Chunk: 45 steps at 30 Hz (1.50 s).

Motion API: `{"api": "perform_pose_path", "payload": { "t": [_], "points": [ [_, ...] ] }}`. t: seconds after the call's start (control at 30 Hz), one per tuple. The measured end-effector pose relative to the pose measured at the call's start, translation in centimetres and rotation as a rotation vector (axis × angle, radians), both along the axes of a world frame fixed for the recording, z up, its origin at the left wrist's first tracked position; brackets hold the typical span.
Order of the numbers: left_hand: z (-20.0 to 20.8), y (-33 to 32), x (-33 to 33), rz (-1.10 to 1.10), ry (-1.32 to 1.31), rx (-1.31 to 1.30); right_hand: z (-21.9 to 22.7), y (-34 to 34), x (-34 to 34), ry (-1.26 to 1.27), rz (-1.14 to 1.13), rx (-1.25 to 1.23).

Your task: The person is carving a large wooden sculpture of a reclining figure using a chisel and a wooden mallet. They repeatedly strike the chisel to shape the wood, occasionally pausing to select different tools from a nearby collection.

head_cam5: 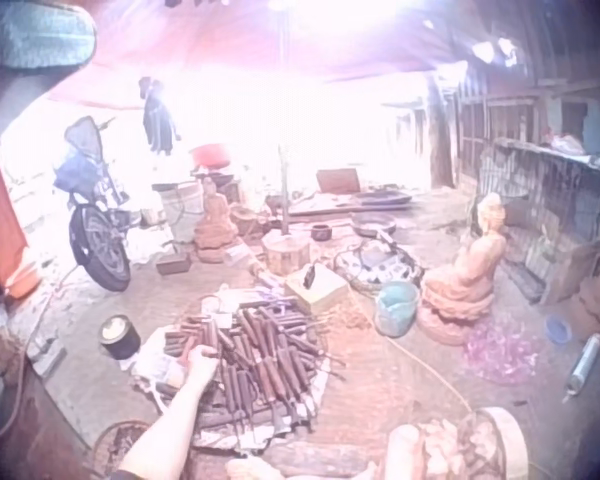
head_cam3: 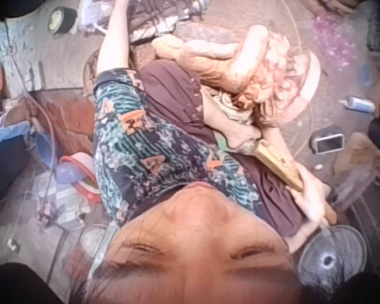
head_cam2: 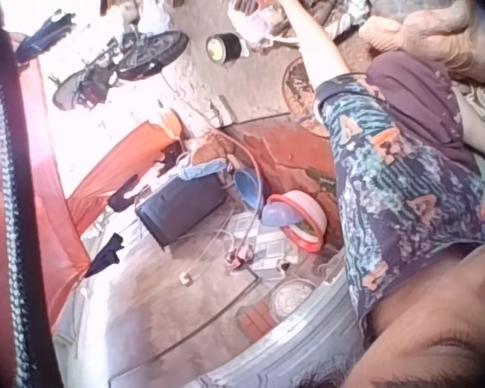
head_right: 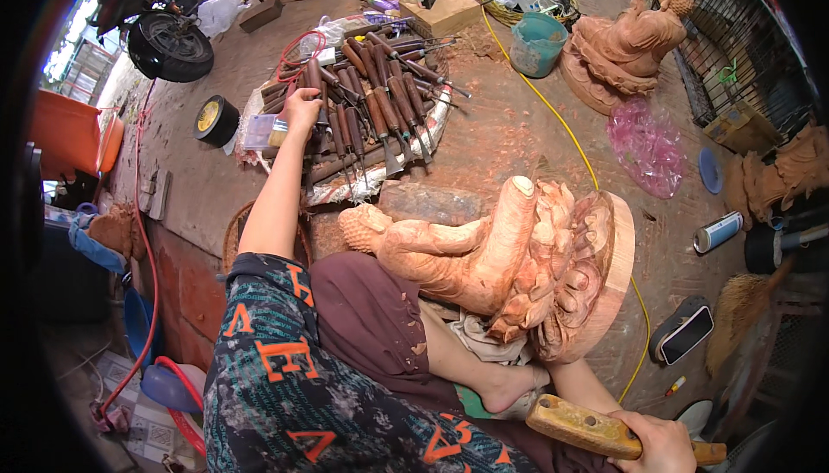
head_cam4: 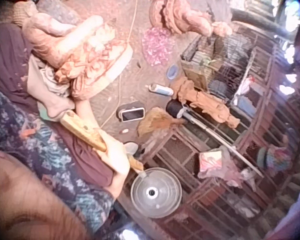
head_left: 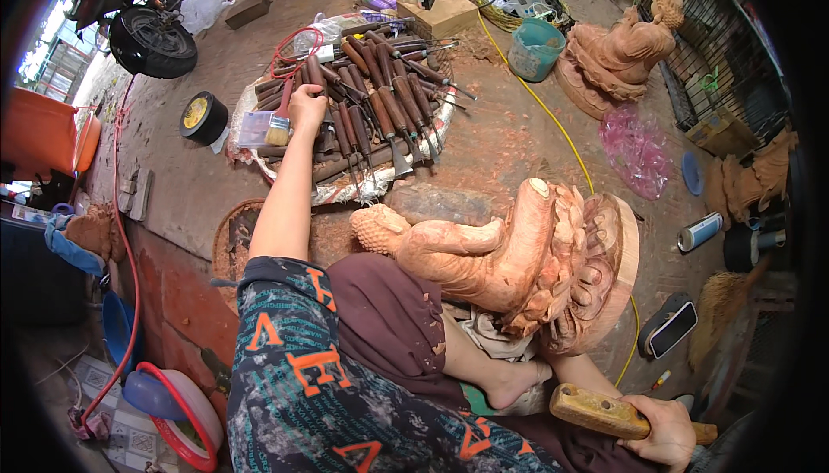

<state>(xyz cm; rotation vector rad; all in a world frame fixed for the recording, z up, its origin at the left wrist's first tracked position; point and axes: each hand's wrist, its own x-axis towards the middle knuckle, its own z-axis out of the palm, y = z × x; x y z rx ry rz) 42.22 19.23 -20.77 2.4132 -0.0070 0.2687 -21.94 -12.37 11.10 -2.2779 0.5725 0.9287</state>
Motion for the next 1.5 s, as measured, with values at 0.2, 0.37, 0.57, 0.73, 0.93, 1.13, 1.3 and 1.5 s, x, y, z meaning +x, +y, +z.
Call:
{"api": "perform_pose_path", "payload": {
  "t": [0.2, 0.37, 0.57, 0.73, 0.93, 1.13, 1.3, 1.5],
  "points": [
    [2.7, -1.4, -4.1, 0.076, -0.196, 0.324, 0.1, -0.1, -0.1, -0.002, 0.021, 0.006],
    [3.3, -3.4, -5.9, -0.343, -0.086, 0.203, 0.3, -0.2, 0.1, -0.033, 0.016, 0.034],
    [3.7, -4.0, -11.9, -0.538, 0.072, 0.512, -1.5, -0.2, -1.2, -0.089, 0.087, -0.134],
    [3.9, -2.8, -11.9, -0.442, 0.141, 0.477, -1.7, -0.1, -1.6, -0.122, 0.088, -0.141],
    [3.0, -3.5, -7.5, -0.452, -0.02, 0.195, -1.5, 0.1, -0.8, -0.086, 0.064, -0.138],
    [2.9, -6.7, -3.9, -0.429, -0.01, 0.2, -1.4, 0.5, -0.5, -0.093, 0.064, -0.158],
    [2.2, -6.0, -3.7, -0.519, -0.076, 0.572, -1.4, 0.3, -0.7, -0.06, 0.056, -0.161],
    [2.0, -3.6, -3.0, -0.39, 0.014, 0.758, -1.5, 0.3, -0.6, -0.117, 0.084, -0.14]
  ]
}}
